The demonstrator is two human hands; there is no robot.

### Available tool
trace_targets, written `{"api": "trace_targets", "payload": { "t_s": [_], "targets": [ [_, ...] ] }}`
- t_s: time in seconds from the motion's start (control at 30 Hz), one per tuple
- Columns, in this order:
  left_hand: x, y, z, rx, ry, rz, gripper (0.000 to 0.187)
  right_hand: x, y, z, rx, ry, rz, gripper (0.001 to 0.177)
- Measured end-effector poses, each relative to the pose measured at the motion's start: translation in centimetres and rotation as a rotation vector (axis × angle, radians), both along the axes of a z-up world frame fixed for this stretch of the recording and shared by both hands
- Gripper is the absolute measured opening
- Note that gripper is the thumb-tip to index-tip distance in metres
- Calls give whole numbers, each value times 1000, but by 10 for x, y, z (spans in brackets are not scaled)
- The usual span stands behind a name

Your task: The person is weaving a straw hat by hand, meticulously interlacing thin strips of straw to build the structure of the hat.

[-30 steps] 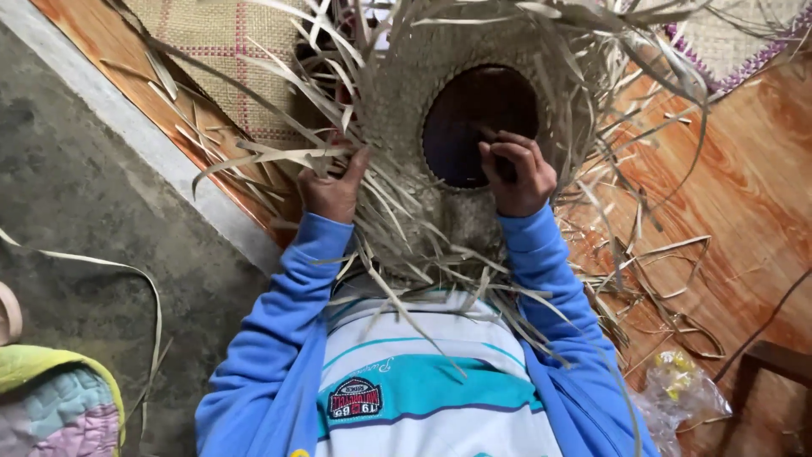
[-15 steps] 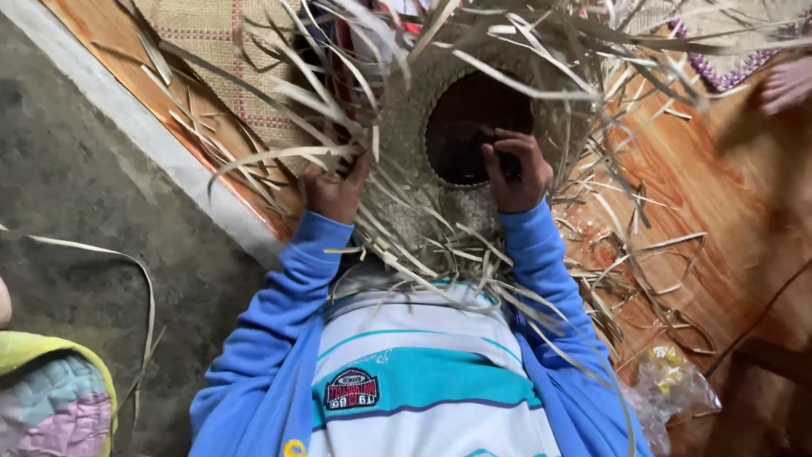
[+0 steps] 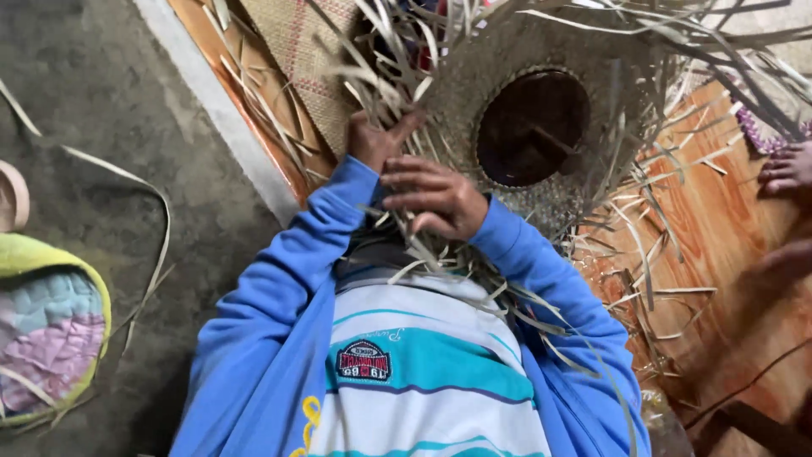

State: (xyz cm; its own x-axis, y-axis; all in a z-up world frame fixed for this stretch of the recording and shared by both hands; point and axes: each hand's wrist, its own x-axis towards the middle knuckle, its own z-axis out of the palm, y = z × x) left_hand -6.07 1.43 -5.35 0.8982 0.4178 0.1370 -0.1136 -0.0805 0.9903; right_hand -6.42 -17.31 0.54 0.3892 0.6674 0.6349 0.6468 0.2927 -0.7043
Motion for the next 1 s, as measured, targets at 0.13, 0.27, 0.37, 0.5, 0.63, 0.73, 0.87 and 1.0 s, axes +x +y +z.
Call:
{"api": "trace_targets", "payload": {
  "t_s": [0.13, 0.27, 0.37, 0.5, 0.63, 0.73, 0.87, 1.0],
  "targets": [
    [7, 13, -11, 48, 97, 99, 46, -7, -10, -28, -282, -103, 188, 42],
    [5, 24, -10, -165, 603, 171, 109, -7, -16, -41, -320, -100, 199, 43],
    [-31, 11, 56, -438, 434, 160, 112, -6, -16, -45, -323, -98, 197, 42],
    [-42, 16, -13, -537, 50, 121, 78, -4, -15, -33, -311, -54, 198, 36],
    [-38, 4, -34, -259, 67, -22, 38, -3, -17, -13, -232, 102, 247, 38],
    [-38, -10, -19, -115, 100, 43, 22, 22, -31, -14, -133, 201, 212, 46],
    [-36, -20, -16, 20, 177, 147, 36, 73, -55, -10, 75, 183, -7, 55],
    [-27, -27, -2, 149, 59, 211, 24, 35, -18, -15, 69, 116, -19, 53]
  ]
}}
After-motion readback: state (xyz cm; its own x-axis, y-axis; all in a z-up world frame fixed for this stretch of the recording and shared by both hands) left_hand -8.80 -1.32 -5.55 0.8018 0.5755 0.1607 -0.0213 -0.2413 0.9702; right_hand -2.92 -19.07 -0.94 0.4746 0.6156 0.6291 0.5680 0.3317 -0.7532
